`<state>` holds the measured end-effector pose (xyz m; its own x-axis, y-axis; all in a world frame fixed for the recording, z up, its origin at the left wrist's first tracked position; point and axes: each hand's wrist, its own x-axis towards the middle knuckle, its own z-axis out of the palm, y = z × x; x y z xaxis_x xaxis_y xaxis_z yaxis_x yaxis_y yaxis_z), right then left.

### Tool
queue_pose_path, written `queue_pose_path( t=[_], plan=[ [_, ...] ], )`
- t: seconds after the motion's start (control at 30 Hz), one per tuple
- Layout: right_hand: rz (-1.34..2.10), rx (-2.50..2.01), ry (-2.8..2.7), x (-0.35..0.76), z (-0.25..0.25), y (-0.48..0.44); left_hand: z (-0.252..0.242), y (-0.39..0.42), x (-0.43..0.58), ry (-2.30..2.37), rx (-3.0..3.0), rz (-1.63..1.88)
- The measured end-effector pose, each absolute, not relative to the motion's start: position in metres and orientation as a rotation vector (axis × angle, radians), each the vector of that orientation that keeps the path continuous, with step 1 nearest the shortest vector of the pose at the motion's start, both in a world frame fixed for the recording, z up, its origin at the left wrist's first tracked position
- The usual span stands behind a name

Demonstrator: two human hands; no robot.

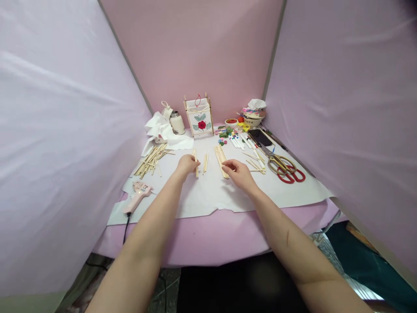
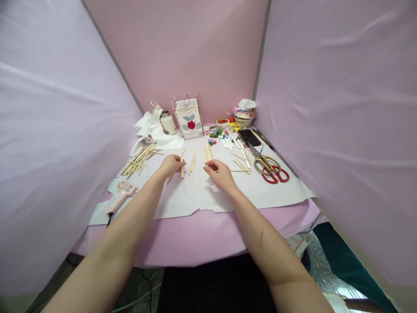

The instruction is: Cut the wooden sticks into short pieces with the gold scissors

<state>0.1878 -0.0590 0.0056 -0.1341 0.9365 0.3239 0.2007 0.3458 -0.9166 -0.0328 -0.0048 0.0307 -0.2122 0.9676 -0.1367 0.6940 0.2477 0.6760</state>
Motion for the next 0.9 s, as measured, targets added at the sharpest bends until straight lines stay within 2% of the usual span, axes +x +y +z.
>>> queue_pose_path(
  t=[0.2, 0.47, 0.63, 0.9],
  plan=[
    [0.804, -1.151, -1.652, 0.194, 0.003, -0.056, 0.018, 0.027, -0.021, 2.064, 1.569, 0.438],
    [0.685, -1.171, -1.616, 0.206, 0.006, -0.053, 0.045, 0.013, -0.062, 2.228, 1.544, 0.547],
    [0.642, -1.165, -1.639, 0.207, 0.003, -0.054, 0.062, -0.010, -0.091, 2.378, 1.516, 0.377],
    [0.621, -1.229, -1.634, 0.209, 0.001, -0.049, 0.037, 0.007, -0.067, 2.401, 1.672, 0.079]
  ],
)
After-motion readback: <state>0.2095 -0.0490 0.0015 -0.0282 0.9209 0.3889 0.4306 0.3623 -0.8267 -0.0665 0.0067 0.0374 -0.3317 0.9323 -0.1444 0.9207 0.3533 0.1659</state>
